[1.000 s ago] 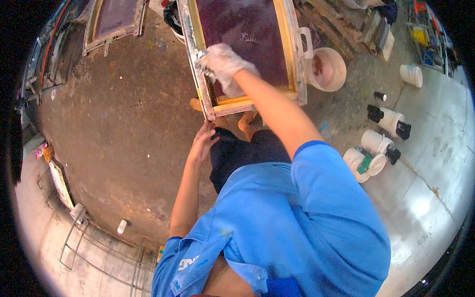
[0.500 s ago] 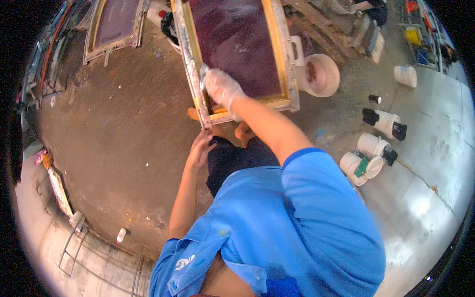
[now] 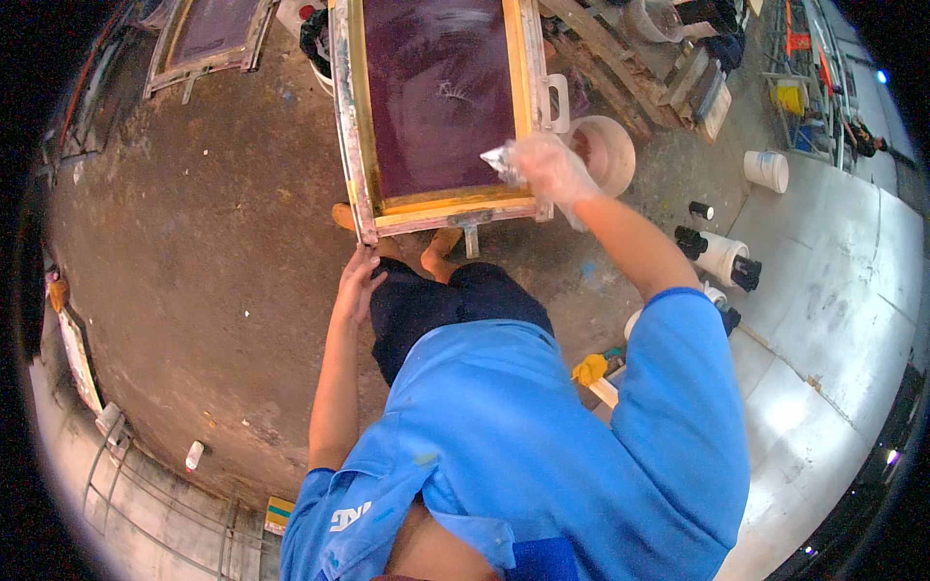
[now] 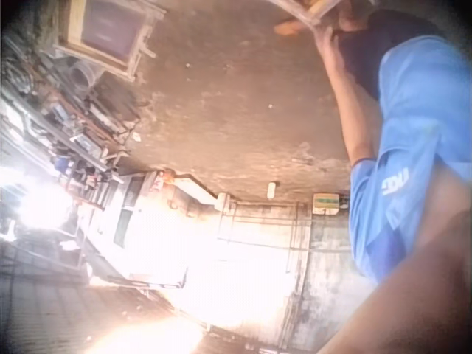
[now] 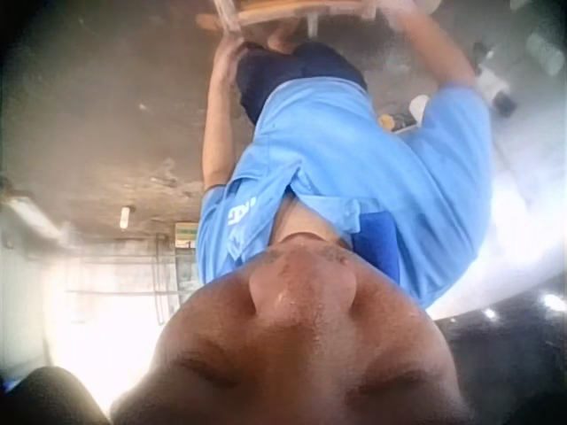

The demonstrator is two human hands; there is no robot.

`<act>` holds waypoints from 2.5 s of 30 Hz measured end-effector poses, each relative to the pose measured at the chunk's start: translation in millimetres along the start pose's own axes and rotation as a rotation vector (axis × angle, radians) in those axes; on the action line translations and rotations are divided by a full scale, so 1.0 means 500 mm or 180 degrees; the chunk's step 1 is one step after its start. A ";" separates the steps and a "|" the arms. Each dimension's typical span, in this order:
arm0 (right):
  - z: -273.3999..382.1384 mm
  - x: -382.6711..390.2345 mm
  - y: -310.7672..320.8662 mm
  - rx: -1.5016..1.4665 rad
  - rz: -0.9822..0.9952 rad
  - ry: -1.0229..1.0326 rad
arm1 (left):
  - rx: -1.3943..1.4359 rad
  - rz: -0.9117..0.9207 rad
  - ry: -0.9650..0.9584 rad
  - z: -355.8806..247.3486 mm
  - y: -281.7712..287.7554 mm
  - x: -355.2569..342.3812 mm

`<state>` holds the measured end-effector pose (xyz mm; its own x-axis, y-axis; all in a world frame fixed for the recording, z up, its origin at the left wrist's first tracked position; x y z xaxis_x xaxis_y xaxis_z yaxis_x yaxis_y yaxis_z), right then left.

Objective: The person pours a dark liquid onto a screen printing frame and spreads it evenly with a squeegee. They then put on a glove and wipe the screen surface with a white cloth.

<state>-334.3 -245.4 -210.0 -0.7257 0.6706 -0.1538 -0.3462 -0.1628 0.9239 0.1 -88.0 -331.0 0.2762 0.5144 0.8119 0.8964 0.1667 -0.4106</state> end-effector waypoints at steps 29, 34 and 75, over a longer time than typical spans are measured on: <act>-0.011 -0.043 -0.076 0.1236 0.1987 -0.0588 | 0.0069 -0.0027 -0.0157 -0.015 -0.007 0.010; 0.041 -0.037 -0.082 0.0799 0.2747 -0.0355 | 0.0015 0.0091 -0.0147 -0.005 -0.005 0.000; 0.127 -0.307 -0.306 -0.5379 0.0237 -0.1998 | 0.0219 -0.0060 -0.0349 0.010 -0.024 -0.015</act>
<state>-132.1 -277.4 -305.3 -0.5960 0.7079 0.3791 -0.7858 -0.4167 -0.4571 -14.2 -89.8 -334.2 0.2165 0.5989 0.7710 0.8742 0.2328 -0.4262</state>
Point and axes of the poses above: each hand's wrist, its own x-axis away from the middle knuckle, its own y-axis out of the back of the hand, z = x × y, the point moved 10 cm from there along -x, towards the middle knuckle, and after that the axes turned 5 degrees about y, right-handed, at the moved point
